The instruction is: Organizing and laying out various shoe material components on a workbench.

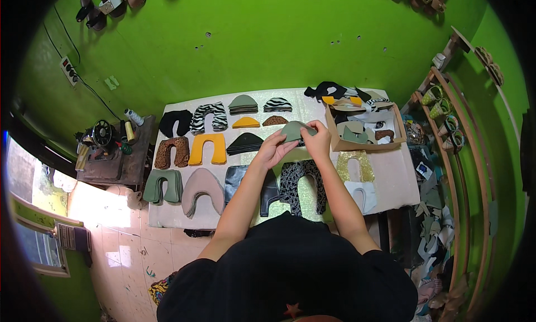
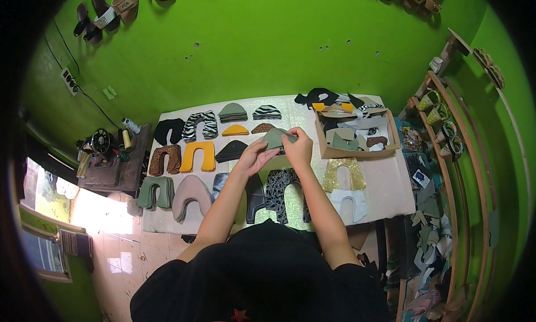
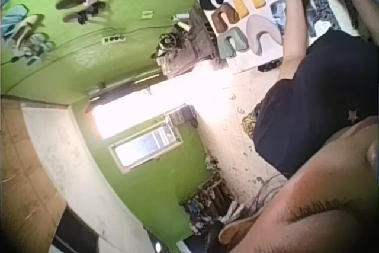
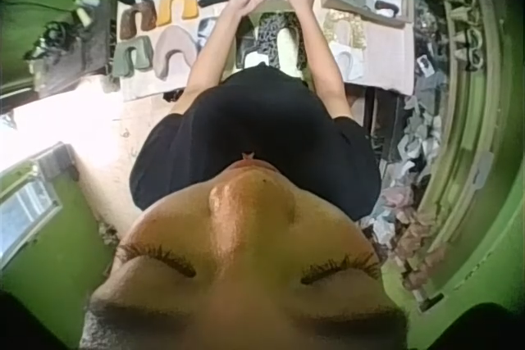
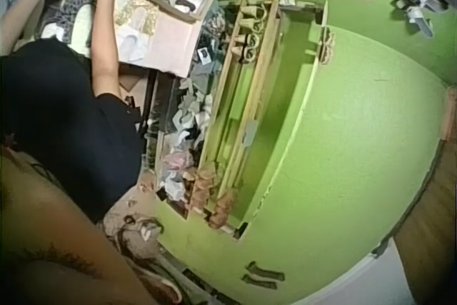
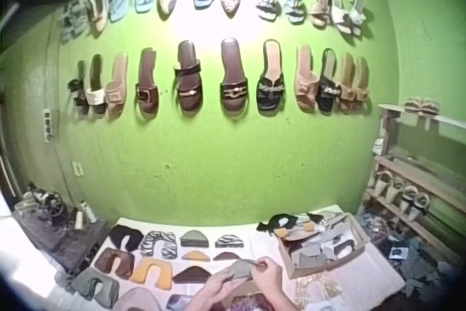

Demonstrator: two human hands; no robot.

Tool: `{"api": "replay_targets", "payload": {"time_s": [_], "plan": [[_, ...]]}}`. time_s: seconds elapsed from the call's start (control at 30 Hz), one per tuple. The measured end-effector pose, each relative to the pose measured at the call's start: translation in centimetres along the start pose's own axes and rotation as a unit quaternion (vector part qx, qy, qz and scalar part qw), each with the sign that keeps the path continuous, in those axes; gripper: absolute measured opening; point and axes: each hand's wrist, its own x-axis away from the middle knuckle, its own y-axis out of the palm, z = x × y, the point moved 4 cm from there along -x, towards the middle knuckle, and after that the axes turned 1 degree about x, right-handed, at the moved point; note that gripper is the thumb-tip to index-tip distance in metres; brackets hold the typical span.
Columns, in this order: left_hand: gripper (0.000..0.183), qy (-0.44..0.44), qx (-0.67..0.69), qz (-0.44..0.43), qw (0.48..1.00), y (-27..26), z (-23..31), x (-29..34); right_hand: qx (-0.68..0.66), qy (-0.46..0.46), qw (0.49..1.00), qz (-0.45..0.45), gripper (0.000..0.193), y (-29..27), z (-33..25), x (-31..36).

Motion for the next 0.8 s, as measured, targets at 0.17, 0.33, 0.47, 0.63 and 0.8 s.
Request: {"api": "replay_targets", "payload": {"time_s": [0.17,0.33,0.47,0.63,0.8], "plan": [[0.038,-0.004,-0.028,0.006,1.000,-0.4,0.1,0.3,0.047,-0.006,0.999,-0.016,0.018,0.4,1.2,0.3],[0.040,-0.019,-0.075,0.048,0.996,-1.0,0.2,0.9,0.070,0.019,0.989,-0.128,0.027,1.2,3.4,0.1],[0.039,-0.025,-0.093,0.068,0.993,-2.0,0.8,1.5,0.029,0.095,0.962,-0.256,0.029,2.0,4.1,0.1],[0.039,-0.049,-0.123,0.083,0.988,-4.0,1.9,1.5,-0.076,0.196,0.933,-0.294,0.028,4.1,5.9,0.2],[0.038,-0.049,-0.113,0.111,0.986,-5.1,3.4,1.9,-0.186,0.325,0.849,-0.372,0.022,6.5,6.6,-0.1]]}}
